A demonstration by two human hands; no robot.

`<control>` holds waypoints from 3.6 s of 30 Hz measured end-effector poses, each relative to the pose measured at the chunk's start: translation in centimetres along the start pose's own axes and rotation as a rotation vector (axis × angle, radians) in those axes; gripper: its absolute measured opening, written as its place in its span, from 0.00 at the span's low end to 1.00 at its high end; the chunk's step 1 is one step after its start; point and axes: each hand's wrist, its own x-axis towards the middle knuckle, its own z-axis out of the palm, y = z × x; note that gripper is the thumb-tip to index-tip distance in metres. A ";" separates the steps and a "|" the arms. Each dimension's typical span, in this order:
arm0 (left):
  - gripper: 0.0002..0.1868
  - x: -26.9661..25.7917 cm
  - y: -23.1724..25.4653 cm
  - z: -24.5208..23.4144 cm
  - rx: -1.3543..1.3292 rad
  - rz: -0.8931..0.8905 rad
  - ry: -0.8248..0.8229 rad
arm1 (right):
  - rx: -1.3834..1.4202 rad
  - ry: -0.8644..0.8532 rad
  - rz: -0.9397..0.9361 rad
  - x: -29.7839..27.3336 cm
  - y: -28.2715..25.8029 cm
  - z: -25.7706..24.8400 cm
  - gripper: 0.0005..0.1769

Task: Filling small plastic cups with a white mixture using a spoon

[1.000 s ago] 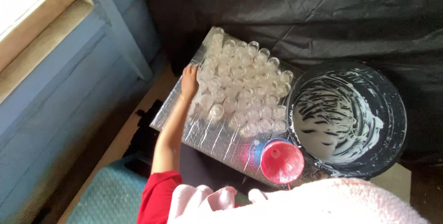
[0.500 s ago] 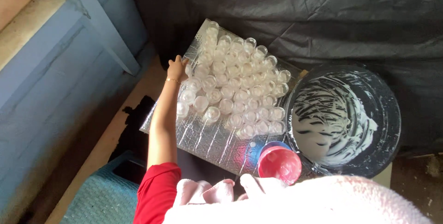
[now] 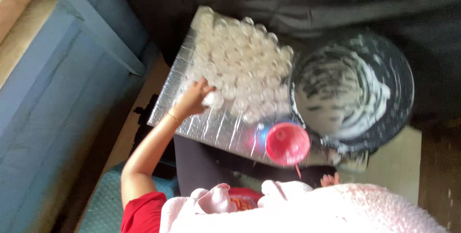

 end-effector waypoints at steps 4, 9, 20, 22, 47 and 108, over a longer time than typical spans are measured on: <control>0.44 -0.7 5.3 9.5 -0.194 0.239 -0.165 | 0.023 0.079 0.048 -4.3 -7.7 4.6 0.31; 0.45 -1.1 10.6 17.3 0.159 0.165 -0.247 | -0.299 -0.120 0.090 -3.9 -19.1 10.1 0.25; 0.48 -9.0 14.4 13.9 -0.595 -0.185 0.300 | -0.656 0.036 -0.383 -0.9 -13.8 12.0 0.16; 0.48 -11.3 14.0 13.4 -0.698 -0.196 0.357 | -0.695 0.079 -0.462 -0.5 -14.2 10.9 0.15; 0.43 -13.0 15.7 9.5 -1.623 -0.628 0.115 | -0.261 -0.345 0.027 -3.2 -18.5 25.6 0.20; 0.58 -8.7 13.1 11.3 -1.960 -0.849 0.194 | -1.417 -0.594 -0.270 27.1 -13.6 19.3 0.19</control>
